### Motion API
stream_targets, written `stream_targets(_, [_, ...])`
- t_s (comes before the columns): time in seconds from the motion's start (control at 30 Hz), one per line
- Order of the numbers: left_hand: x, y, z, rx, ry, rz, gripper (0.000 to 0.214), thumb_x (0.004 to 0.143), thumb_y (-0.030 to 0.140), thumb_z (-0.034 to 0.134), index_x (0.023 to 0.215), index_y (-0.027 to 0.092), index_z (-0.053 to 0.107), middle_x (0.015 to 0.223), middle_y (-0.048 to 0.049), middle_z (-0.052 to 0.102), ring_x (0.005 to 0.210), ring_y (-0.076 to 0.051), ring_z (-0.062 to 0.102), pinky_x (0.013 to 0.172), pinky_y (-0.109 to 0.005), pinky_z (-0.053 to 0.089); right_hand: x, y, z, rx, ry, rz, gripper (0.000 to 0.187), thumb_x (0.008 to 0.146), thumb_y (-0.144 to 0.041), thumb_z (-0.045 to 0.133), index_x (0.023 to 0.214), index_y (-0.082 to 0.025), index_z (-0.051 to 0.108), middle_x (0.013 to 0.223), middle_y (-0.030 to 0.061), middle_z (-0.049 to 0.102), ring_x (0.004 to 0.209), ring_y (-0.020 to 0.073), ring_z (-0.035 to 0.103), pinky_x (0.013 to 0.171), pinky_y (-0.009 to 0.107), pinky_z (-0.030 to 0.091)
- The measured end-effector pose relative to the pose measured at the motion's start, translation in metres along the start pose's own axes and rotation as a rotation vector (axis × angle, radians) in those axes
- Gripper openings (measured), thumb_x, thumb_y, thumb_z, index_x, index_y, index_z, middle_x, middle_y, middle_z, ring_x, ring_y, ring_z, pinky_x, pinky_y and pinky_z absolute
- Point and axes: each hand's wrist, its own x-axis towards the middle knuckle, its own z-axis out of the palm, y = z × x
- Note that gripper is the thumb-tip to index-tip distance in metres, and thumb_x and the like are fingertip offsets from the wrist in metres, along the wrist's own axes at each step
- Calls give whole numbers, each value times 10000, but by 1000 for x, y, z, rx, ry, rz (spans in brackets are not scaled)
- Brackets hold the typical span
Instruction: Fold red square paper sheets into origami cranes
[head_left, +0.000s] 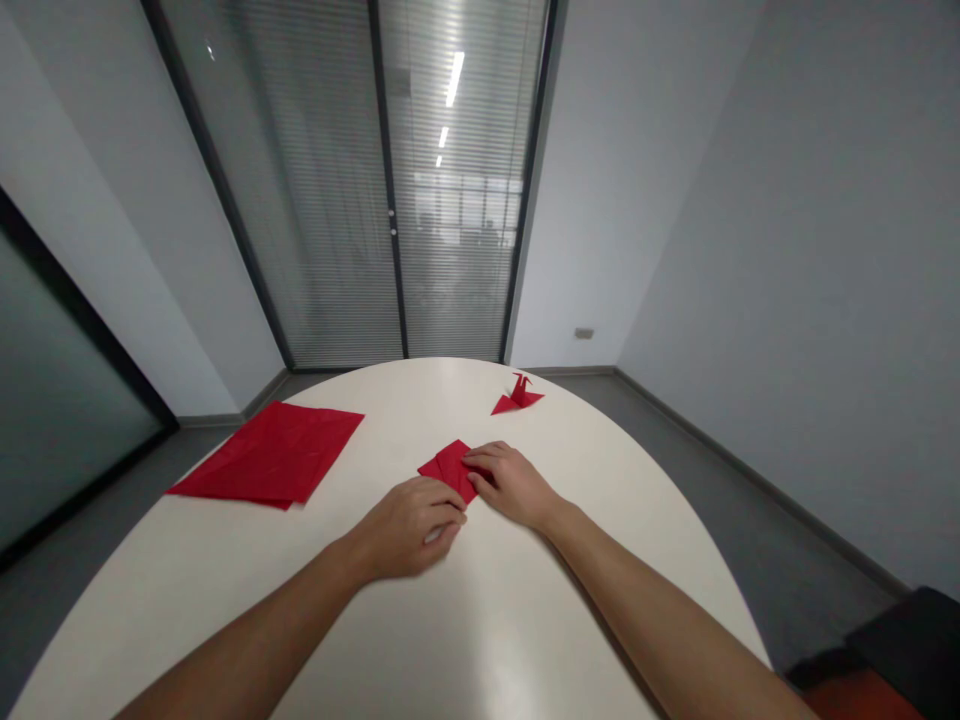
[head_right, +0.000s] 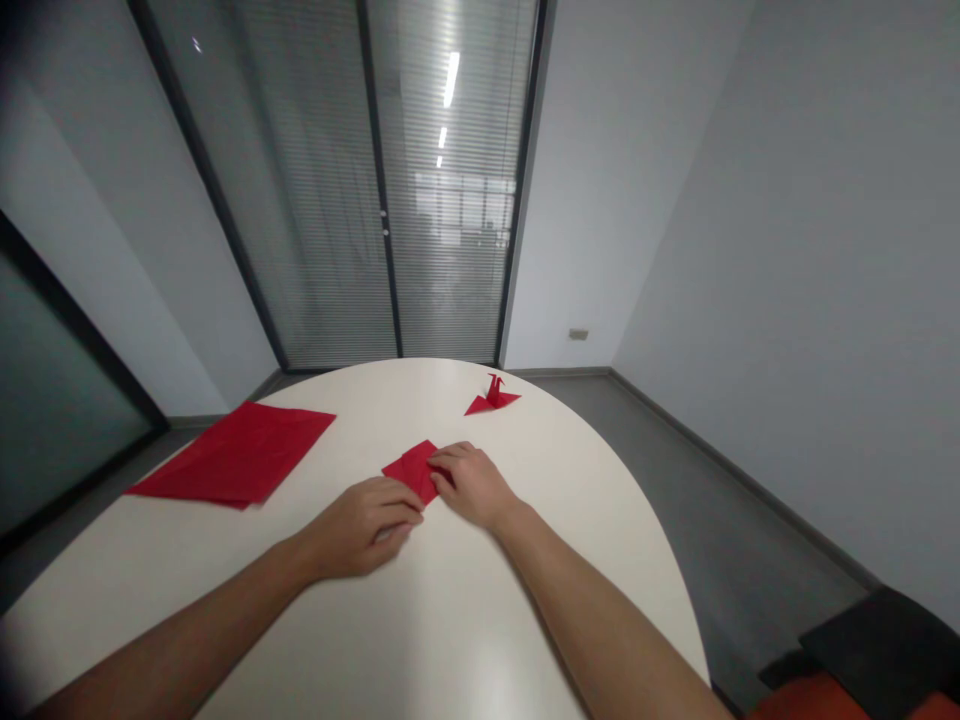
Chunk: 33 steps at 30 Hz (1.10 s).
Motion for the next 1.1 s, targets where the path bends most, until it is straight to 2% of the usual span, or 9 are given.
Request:
stream_targets(0.23, [-2, 3, -3, -45, 1, 24, 199, 918, 166, 494, 913, 188, 693, 899, -48, 731, 858, -201, 660, 827, -369, 509, -1, -1, -2, 10, -12, -3, 332, 932, -199, 578, 1250, -185, 674, 1245, 93, 699, 1132, 244, 616, 1028, 406, 463])
stream_targets(0.37, [-3, 2, -4, -71, 94, -16, 213, 935, 166, 464, 960, 192, 674, 944, -53, 733, 903, -200, 663, 862, -376, 519, 0, -4, -4, 29, -25, 2, 374, 920, -178, 584, 1290, -174, 636, 1243, 100, 698, 1122, 246, 621, 1029, 408, 456])
stream_targets(0.43, [-3, -2, -3, -35, 166, -86, 229, 942, 166, 464, 1042, 196, 668, 1047, -67, 731, 988, -207, 662, 922, -395, 519, 0, -6, -6, 46, -28, 7, 390, 924, -182, 581, 1313, -168, 612, 1244, 113, 694, 1123, 248, 621, 1024, 413, 454])
stream_targets(0.5, [-3, -7, 1, 20, 208, -171, 309, 941, 159, 470, 1203, 200, 630, 1238, -93, 683, 1150, -227, 621, 1024, -432, 491, 0, -8, -8, 69, -39, 7, 401, 932, -198, 578, 1332, -166, 589, 1238, 125, 692, 1119, 250, 622, 1011, 420, 459])
stream_targets(0.6, [-5, -18, 11, 89, 201, -287, 510, 937, 169, 489, 1446, 191, 455, 1509, -140, 478, 1389, -269, 449, 1143, -498, 403, 0, -11, -11, 113, -67, -9, 439, 935, -218, 581, 1370, -169, 547, 1251, 134, 681, 1114, 255, 622, 997, 429, 466])
stream_targets(0.67, [-8, -25, 17, 96, 201, -338, 570, 948, 204, 497, 1502, 167, 369, 1555, -165, 412, 1426, -284, 405, 1154, -518, 392, 0, -13, -12, 141, -79, -22, 460, 937, -228, 582, 1390, -173, 524, 1275, 139, 664, 1124, 257, 617, 999, 433, 465])
stream_targets(0.9, [-10, -29, 23, 42, 206, -350, 542, 948, 216, 519, 1475, 175, 400, 1338, -145, 619, 1216, -263, 589, 1068, -504, 468, 1, -16, -12, 177, -71, -39, 408, 950, -252, 576, 1349, -174, 544, 1169, 126, 677, 1037, 236, 623, 949, 396, 478])
stream_targets(1.1, [-9, -26, 21, 50, 183, -357, 552, 932, 211, 547, 1467, 175, 417, 1248, -130, 661, 1128, -266, 614, 1031, -502, 478, 2, -16, -12, 203, -18, -4, 189, 950, -259, 585, 1116, -187, 642, 1004, 74, 678, 921, 200, 614, 872, 345, 481])
